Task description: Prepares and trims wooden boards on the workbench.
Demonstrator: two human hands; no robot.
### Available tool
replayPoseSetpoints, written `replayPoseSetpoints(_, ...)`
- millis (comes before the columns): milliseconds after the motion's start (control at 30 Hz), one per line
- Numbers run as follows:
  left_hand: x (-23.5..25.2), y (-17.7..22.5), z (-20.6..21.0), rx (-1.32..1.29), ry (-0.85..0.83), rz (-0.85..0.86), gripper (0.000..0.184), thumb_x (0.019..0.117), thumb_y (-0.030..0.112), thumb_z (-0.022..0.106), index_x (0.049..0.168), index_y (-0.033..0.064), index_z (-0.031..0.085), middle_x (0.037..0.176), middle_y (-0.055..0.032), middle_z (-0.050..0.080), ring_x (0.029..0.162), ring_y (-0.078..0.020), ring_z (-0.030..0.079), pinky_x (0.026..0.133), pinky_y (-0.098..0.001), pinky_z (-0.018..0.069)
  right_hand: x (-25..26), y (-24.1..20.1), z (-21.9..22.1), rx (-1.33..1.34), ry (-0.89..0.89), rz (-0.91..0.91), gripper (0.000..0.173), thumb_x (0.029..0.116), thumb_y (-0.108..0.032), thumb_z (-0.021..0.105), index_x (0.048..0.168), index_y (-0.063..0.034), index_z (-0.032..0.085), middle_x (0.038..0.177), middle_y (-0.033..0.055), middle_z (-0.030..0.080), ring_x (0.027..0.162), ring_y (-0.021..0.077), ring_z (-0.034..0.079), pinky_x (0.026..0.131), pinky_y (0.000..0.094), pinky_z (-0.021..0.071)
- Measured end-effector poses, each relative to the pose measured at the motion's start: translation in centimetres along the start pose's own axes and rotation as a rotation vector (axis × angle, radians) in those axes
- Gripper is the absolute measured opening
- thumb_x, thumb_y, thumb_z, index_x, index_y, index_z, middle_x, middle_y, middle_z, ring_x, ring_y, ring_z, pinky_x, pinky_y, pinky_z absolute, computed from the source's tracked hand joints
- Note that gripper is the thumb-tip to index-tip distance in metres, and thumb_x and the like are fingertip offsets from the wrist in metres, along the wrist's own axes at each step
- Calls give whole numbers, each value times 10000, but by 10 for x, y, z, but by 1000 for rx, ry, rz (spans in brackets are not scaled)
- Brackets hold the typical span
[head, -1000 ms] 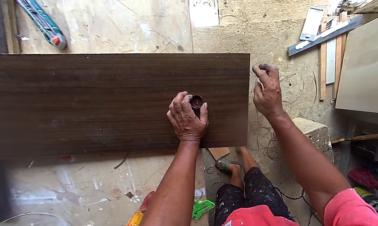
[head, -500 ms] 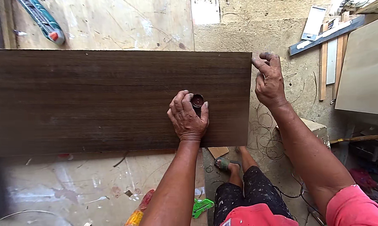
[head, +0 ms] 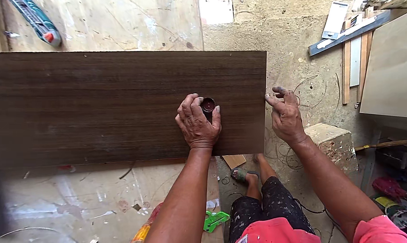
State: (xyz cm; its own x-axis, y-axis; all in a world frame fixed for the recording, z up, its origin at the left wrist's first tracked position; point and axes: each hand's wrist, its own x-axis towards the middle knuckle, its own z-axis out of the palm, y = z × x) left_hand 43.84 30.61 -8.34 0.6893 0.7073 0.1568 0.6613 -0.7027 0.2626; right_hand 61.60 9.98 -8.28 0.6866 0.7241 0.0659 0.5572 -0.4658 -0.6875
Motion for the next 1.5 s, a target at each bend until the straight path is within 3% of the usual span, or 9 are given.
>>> replayPoseSetpoints(167,0,0,1,0,-6,-3,534,973,541,546,1304,125,593,1458,-88,551,1365,-295,479,1074,-503,353,1,1,7,2,48,20,466,951,-31,466,1356,-117,679,1410,188,559,1252,301,564,1066,430,475)
replayPoseSetpoints(633,0,0,1,3,-5,-1,521,971,536,546,1303,137,590,1459,-84,550,1363,-287,479,1067,-494,356,11,3,8,5,35,28,450,966,-37,465,1343,-130,692,1431,187,551,1282,304,552,1095,436,456)
replayPoseSetpoints(767,0,0,1,8,-4,-3,534,970,538,549,1312,130,583,1459,-83,551,1363,-288,479,1067,-495,357,6,2,3,29,59,21,412,969,-38,466,1281,-107,726,1406,195,566,1250,295,571,1072,420,471)
replayPoseSetpoints(967,0,0,1,5,-1,-2,523,968,536,557,1301,134,589,1455,-87,552,1364,-282,480,1063,-495,358,54,13,4,-42,73,64,497,941,-43,466,1409,-94,626,1432,191,535,1282,314,542,1073,446,468)
replayPoseSetpoints(1233,0,0,0,3,1,-1,527,967,536,567,1299,128,596,1449,-85,559,1355,-286,487,1063,-498,362,105,15,4,-45,11,89,527,930,-50,466,1424,-151,624,1455,160,518,1314,302,515,1085,427,450)
replayPoseSetpoints(1500,0,0,1,4,-4,-1,532,964,543,563,1303,133,594,1454,-80,554,1357,-287,483,1067,-497,358,75,14,-4,-32,-20,26,491,934,-33,464,1356,-154,684,1436,169,532,1236,285,562,1050,438,474)
